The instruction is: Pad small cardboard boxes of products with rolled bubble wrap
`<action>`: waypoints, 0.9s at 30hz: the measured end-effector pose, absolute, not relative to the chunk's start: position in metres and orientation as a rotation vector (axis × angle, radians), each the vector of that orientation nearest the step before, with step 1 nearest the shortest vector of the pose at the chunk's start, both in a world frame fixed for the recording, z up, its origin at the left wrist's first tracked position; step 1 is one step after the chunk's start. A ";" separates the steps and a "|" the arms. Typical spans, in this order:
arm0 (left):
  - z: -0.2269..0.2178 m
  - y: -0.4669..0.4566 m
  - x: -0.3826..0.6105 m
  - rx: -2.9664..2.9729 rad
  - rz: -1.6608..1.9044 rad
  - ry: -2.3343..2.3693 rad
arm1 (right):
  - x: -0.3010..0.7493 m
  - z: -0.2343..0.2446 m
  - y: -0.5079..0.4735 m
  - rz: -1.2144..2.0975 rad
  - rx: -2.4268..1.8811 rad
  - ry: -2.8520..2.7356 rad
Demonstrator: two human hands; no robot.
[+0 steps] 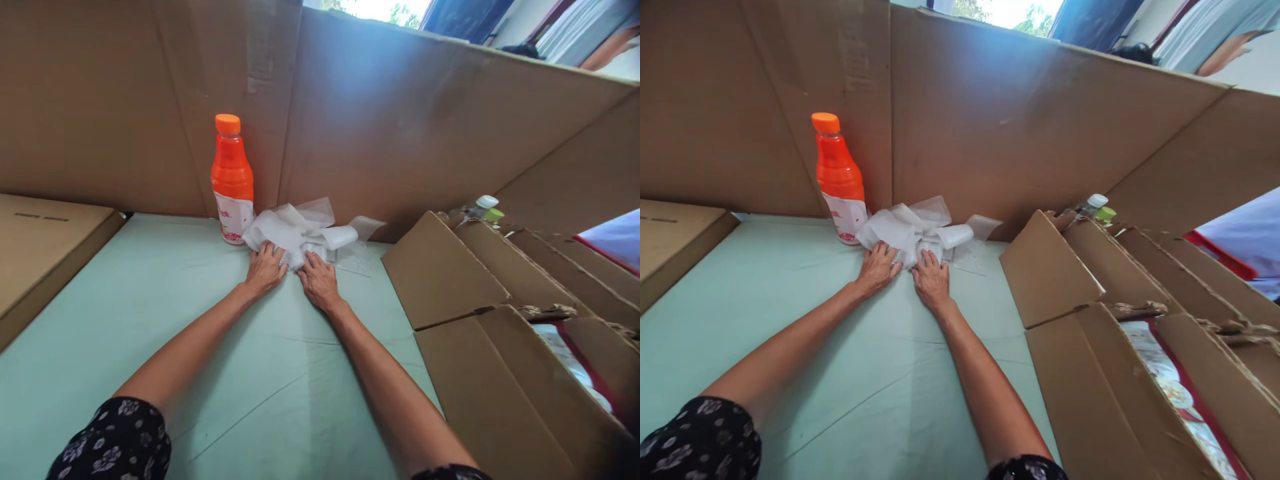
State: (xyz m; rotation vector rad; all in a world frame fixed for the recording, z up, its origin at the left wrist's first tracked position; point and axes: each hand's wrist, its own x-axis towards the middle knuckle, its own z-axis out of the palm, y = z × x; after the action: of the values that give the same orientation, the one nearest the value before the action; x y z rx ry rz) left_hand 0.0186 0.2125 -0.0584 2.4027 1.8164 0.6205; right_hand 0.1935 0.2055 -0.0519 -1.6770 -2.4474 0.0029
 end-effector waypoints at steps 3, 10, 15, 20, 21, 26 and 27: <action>-0.056 0.213 0.019 2.382 0.624 1.883 | 0.190 -0.059 0.212 0.003 -1.698 -2.379; -0.070 0.116 -0.003 2.487 0.779 1.869 | 0.188 -0.053 0.201 0.032 -1.727 -2.221; -0.094 0.048 -0.018 2.534 0.817 1.807 | 0.186 -0.041 0.171 0.039 -1.795 -2.139; -0.091 0.041 -0.018 2.589 0.789 1.777 | 0.177 -0.045 0.096 0.136 -1.866 -2.080; -0.088 0.042 -0.015 2.598 0.748 1.772 | 0.174 -0.049 0.074 0.170 -1.838 -2.112; -0.072 0.018 0.000 2.601 0.566 1.795 | 0.182 -0.045 -0.035 0.351 -1.464 -2.380; -0.071 0.006 0.003 2.613 0.536 1.771 | 0.192 -0.034 -0.051 0.327 -1.398 -2.405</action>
State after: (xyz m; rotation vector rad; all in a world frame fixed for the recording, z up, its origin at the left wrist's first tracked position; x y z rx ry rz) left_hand 0.0030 0.0056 -0.0711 2.6128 1.7714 0.5363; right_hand 0.1921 -0.0506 -0.0337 -1.3985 -2.4046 0.3269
